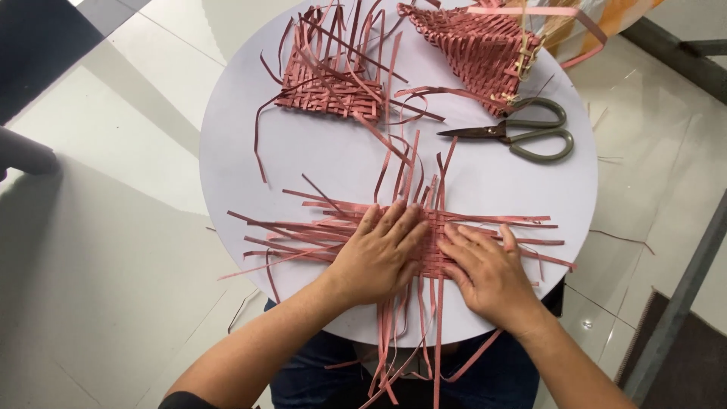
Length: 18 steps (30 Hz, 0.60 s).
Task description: A person is weaving a basket base by interlacing pink plastic strips on a white circular table.
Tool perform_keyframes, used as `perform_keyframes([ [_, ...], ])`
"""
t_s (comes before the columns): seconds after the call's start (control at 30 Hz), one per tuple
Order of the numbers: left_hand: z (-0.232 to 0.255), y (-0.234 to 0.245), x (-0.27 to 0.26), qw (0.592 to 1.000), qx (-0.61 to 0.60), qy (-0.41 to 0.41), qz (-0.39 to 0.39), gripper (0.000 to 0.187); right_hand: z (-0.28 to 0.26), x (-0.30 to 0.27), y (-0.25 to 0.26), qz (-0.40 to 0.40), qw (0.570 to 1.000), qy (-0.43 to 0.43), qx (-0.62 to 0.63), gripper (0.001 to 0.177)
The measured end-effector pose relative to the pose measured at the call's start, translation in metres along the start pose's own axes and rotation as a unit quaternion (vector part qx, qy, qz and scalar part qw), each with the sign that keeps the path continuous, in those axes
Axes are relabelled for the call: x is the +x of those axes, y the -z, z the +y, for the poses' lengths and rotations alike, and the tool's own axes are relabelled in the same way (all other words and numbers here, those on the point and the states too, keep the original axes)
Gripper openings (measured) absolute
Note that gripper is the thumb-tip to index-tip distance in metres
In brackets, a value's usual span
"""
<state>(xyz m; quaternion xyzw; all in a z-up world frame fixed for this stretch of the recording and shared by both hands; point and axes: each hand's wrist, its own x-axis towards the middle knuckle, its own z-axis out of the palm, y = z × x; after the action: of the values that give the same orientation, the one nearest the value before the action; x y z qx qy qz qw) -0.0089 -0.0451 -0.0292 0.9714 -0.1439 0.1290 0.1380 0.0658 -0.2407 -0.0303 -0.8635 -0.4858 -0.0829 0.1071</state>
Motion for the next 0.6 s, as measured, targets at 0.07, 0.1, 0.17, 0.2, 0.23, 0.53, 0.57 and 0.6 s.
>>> perform_keyframes([
  [0.07, 0.003, 0.003, 0.008, 0.999, -0.005, -0.035, -0.002, 0.058, -0.001, -0.002, -0.003, 0.005, 1.0, -0.004, 0.0, 0.027],
  [0.1, 0.004, 0.005, 0.011, 0.998, -0.011, -0.066, -0.006, 0.06, -0.002, -0.004, -0.004, 0.008, 1.0, -0.006, 0.003, 0.027],
  [0.17, 0.002, 0.003, 0.02, 0.997, -0.002, -0.078, -0.019, 0.063, -0.001, -0.005, -0.007, 0.012, 1.0, -0.006, 0.005, 0.027],
  [0.2, 0.0, 0.003, 0.025, 0.996, 0.007, -0.087, -0.033, 0.066, 0.001, -0.005, -0.008, 0.014, 1.0, -0.003, 0.009, 0.027],
  [0.23, -0.005, -0.002, 0.029, 0.996, 0.008, -0.088, -0.03, 0.066, 0.0, -0.002, -0.002, 0.016, 1.0, -0.002, 0.007, 0.027],
  [0.53, -0.012, 0.0, 0.034, 0.992, -0.039, -0.115, -0.035, 0.05, -0.009, 0.0, 0.013, 0.103, 0.991, -0.029, 0.081, 0.036],
  [0.57, -0.011, 0.0, 0.034, 0.992, -0.045, -0.111, -0.036, 0.047, -0.009, 0.001, 0.014, 0.112, 0.99, -0.025, 0.078, 0.035],
  [0.6, -0.011, 0.001, 0.035, 0.992, -0.051, -0.109, -0.038, 0.045, -0.01, 0.003, 0.015, 0.122, 0.989, -0.021, 0.075, 0.034],
])
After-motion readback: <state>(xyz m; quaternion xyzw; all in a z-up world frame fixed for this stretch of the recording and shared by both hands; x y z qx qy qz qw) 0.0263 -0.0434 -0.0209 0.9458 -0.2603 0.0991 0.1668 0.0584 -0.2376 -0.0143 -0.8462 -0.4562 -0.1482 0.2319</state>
